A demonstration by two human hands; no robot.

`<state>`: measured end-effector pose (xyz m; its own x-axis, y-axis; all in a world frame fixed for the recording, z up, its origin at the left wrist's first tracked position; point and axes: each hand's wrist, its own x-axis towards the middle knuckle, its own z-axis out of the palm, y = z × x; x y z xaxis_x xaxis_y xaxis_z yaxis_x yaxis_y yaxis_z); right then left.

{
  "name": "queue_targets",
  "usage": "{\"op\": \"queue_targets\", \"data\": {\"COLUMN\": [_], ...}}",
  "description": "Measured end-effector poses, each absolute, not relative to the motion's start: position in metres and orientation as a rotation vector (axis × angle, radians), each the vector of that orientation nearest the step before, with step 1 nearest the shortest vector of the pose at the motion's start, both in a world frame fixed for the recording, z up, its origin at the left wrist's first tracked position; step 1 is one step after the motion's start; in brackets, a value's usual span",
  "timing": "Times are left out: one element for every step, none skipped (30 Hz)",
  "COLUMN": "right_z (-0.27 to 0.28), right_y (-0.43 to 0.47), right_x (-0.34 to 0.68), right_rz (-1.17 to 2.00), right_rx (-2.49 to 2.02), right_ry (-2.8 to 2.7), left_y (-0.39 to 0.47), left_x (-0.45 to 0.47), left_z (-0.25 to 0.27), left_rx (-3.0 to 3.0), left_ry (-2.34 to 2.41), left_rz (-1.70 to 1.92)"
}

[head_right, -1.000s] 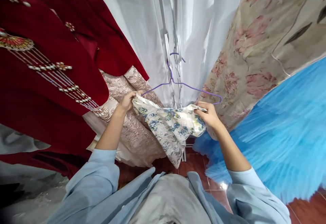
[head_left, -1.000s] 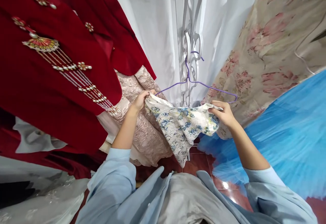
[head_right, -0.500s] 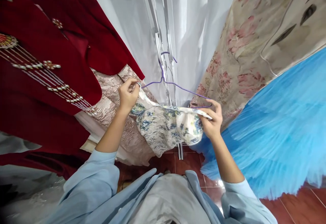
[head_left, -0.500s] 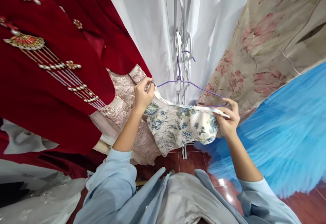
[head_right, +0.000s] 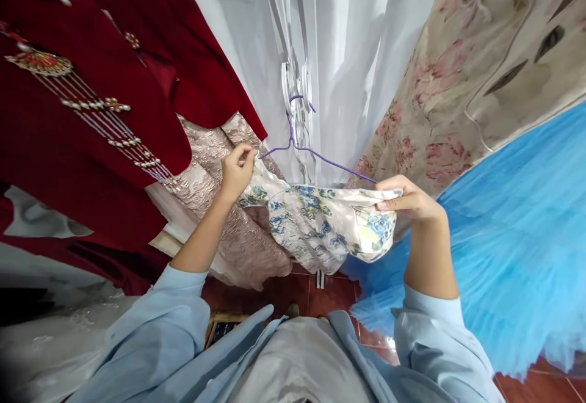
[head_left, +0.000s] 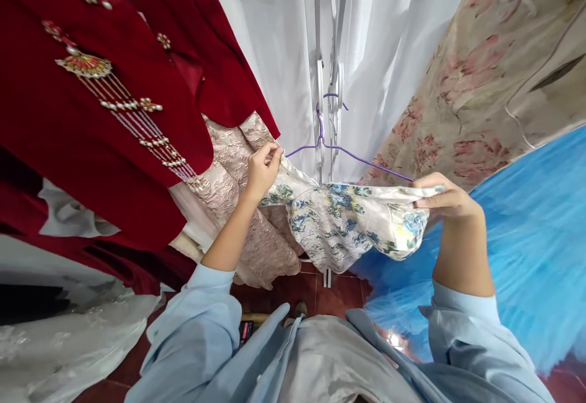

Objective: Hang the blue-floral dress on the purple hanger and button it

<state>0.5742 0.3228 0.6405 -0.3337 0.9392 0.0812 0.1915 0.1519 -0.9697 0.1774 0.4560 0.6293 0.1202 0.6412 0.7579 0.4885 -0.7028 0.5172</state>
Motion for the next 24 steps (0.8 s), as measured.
{"op": "queue_targets", "data": {"right_z": [0.647,0.651,0.654,0.654,0.653,0.649,0.643,0.635,0.626,0.616,0.607,0.599,0.593,0.59,0.588,0.589,0.591,0.594,0.598,0.601,0.604,0.607,0.61,0.612], "right_y": [0.33,0.337,0.345,0.353,0.36,0.365,0.369,0.371,0.372,0.37,0.366,0.36,0.353,0.345,0.336,0.327,0.317,0.309,0.301,0.295,0.29,0.288,0.288,0.291], "right_x": [0.575,0.574,0.572,0.569,0.566,0.562,0.559,0.556,0.553,0.551,0.55,0.549,0.549,0.548,0.548,0.548,0.547,0.547,0.546,0.544,0.542,0.54,0.537,0.533], "right_rz": [1.251,1.216,1.14,1.028,0.885,0.723,0.561,0.424,0.327,0.274,0.255,0.253,0.246,0.224,0.179,0.113,0.038,-0.026,-0.062,-0.069,-0.043,0.018,0.074,0.142], "right_rx": [-1.079,-1.056,-1.032,-1.006,-0.981,-0.954,-0.925,-0.901,-0.887,-0.891,-0.914,-0.953,-1.0,-1.038,-1.054,-1.048,-1.02,-0.981,-0.949,-0.939,-0.957,-0.995,-1.022,-1.053], "right_ry": [-1.68,-1.663,-1.631,-1.601,-1.577,-1.559,-1.542,-1.522,-1.494,-1.458,-1.423,-1.399,-1.388,-1.387,-1.401,-1.426,-1.452,-1.472,-1.483,-1.483,-1.469,-1.438,-1.402,-1.354], "left_y": [0.455,0.455,0.454,0.454,0.453,0.453,0.452,0.45,0.449,0.447,0.445,0.444,0.443,0.442,0.442,0.441,0.441,0.441,0.441,0.441,0.441,0.442,0.443,0.445], "left_x": [0.178,0.178,0.176,0.174,0.171,0.167,0.163,0.16,0.157,0.155,0.153,0.153,0.153,0.154,0.155,0.156,0.157,0.158,0.159,0.159,0.158,0.157,0.155,0.153], "left_z": [0.629,0.629,0.628,0.628,0.627,0.626,0.625,0.624,0.623,0.623,0.622,0.622,0.621,0.621,0.62,0.619,0.618,0.617,0.617,0.617,0.617,0.618,0.619,0.621], "left_rx": [2.259,2.273,2.283,2.285,2.281,2.274,2.272,2.276,2.291,2.315,2.348,2.384,2.416,2.442,2.462,2.475,2.483,2.487,2.487,2.484,2.479,2.478,2.48,2.484], "left_ry": [1.152,1.167,1.186,1.209,1.235,1.261,1.282,1.296,1.299,1.291,1.27,1.24,1.207,1.173,1.14,1.109,1.08,1.054,1.034,1.023,1.019,1.015,1.005,0.994], "left_rz": [1.641,1.651,1.666,1.682,1.697,1.709,1.713,1.708,1.698,1.686,1.671,1.648,1.623,1.599,1.575,1.557,1.548,1.547,1.551,1.554,1.557,1.558,1.564,1.573]}}
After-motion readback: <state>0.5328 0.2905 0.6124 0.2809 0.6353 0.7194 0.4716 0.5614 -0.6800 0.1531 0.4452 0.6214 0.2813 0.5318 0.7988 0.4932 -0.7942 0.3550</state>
